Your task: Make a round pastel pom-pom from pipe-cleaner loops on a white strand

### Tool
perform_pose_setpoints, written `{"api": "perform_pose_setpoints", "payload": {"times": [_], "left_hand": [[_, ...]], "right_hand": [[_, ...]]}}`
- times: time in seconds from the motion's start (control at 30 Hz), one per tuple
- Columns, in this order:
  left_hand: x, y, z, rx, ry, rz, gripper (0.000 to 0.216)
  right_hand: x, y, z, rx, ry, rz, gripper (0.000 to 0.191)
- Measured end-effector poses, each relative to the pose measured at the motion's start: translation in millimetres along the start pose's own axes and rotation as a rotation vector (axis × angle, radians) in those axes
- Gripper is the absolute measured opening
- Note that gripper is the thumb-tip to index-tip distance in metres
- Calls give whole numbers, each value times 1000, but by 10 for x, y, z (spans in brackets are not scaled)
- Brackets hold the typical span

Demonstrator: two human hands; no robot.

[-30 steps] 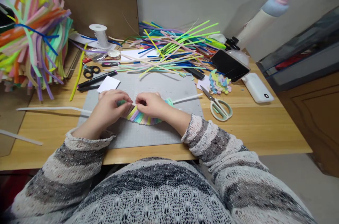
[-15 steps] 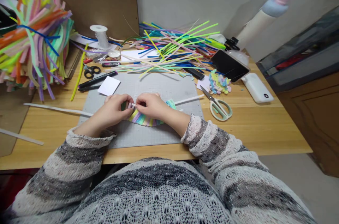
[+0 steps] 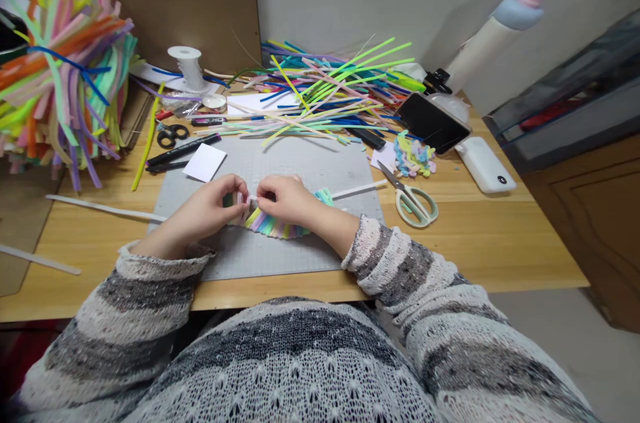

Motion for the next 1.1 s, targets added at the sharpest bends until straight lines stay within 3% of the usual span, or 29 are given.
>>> {"api": "perform_pose_setpoints", "payload": {"times": [0.3,0.57,0.8,1.03,1.1], "left_hand": [[14,-52,-45,-66,-30,-14,16],[12,-12,1,82,-7,1,16],[-11,75,189,173,-149,101,8],[2,134,148,191,-123,122,8],[-30,197,194,186,-161,190,8]], "right_hand": [[8,-8,-57,3,36,-22,8],[9,-21,-11,19,5,-40,8],[20,-22,0,144,-20,-3,13],[3,-9,-31,43,-10,-4,10],[-2,-3,-41,27,-12,-9,8]]}}
Point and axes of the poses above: each hand's wrist, its own x-axis towards the middle knuckle, its own y-axis out of the back of the hand, z = x × y, the point moved 10 cm from there along x, towards the middle knuckle, and after that the axes turned 2 degrees about z, right-handed, at the moved point
